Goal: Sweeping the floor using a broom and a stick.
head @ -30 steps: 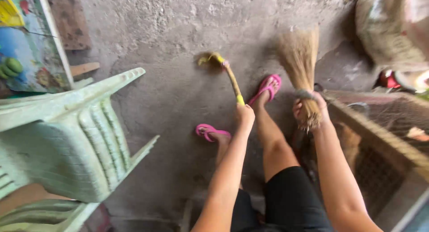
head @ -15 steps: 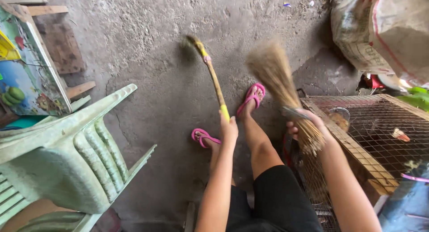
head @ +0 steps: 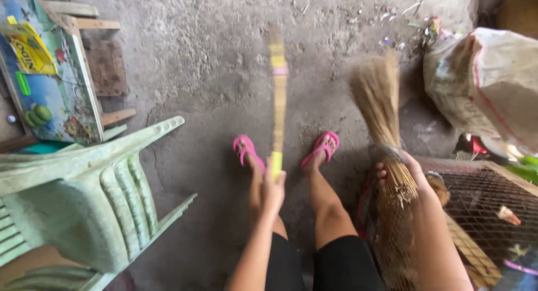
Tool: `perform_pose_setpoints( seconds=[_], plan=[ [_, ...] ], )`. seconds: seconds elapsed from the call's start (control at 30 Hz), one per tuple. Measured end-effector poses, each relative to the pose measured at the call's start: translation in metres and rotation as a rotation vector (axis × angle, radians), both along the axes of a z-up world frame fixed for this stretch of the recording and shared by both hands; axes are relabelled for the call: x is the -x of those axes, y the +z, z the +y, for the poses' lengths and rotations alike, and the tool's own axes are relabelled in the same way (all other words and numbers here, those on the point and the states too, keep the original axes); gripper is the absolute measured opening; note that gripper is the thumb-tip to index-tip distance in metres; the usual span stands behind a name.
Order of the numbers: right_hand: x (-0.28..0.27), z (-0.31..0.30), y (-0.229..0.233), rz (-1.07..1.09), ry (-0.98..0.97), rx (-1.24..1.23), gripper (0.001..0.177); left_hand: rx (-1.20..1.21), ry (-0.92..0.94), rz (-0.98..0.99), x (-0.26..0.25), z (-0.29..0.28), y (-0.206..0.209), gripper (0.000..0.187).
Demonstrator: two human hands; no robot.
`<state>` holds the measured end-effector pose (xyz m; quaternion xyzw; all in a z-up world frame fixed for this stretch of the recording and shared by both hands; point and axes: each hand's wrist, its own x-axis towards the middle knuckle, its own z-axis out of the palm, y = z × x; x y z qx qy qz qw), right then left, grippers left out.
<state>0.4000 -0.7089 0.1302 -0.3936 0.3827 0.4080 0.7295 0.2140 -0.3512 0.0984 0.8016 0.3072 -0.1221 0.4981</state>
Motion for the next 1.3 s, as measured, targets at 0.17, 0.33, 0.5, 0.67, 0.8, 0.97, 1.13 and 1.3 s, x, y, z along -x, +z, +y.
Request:
perform_pose_setpoints(
  seconds=[0.17,0.33,0.5,0.67,0.8,0.97,1.13,1.3],
  plan=[
    [0.014,0.069,-0.007,0.267,0.406,-0.067,0.045,-0.007,0.630,0.578,-0.064,0.096,-0.007,0.049],
    [0.028,0.096,-0.106,-0.291,0.688,0.350,0.028,-0.239,0.339,0.604,-0.097,0.033,-0.151,0.039],
    [-0.008,0.089,-0.081,-0.234,0.575,0.734,0.032,-0.157,-0.171,0.354,-0.134,0.030,-0.014,0.068],
    [0.006,0.144,-0.068,-0.373,0.959,0.987,0.074,-0.081,0.109,0.091,-0.038,0.084,0.019,0.065],
    [0.023,0.294,-0.074,-0.464,1.226,0.900,0.079,-0.043,0.394,0.623,-0.013,0.216,0.052,0.069],
    [0.005,0.477,-0.094,-0.647,1.496,0.741,0.081,-0.309,0.431,0.596,-0.010,0.302,-0.071,0.039],
    [-0.021,0.425,-0.142,-0.445,1.577,0.939,0.068,-0.134,0.093,0.610,-0.088,0.211,-0.075,0.040],
    [-0.075,0.282,-0.143,-0.317,1.514,1.308,0.079,-0.013,-0.054,0.331,-0.126,0.266,0.024,0.058]
  ],
)
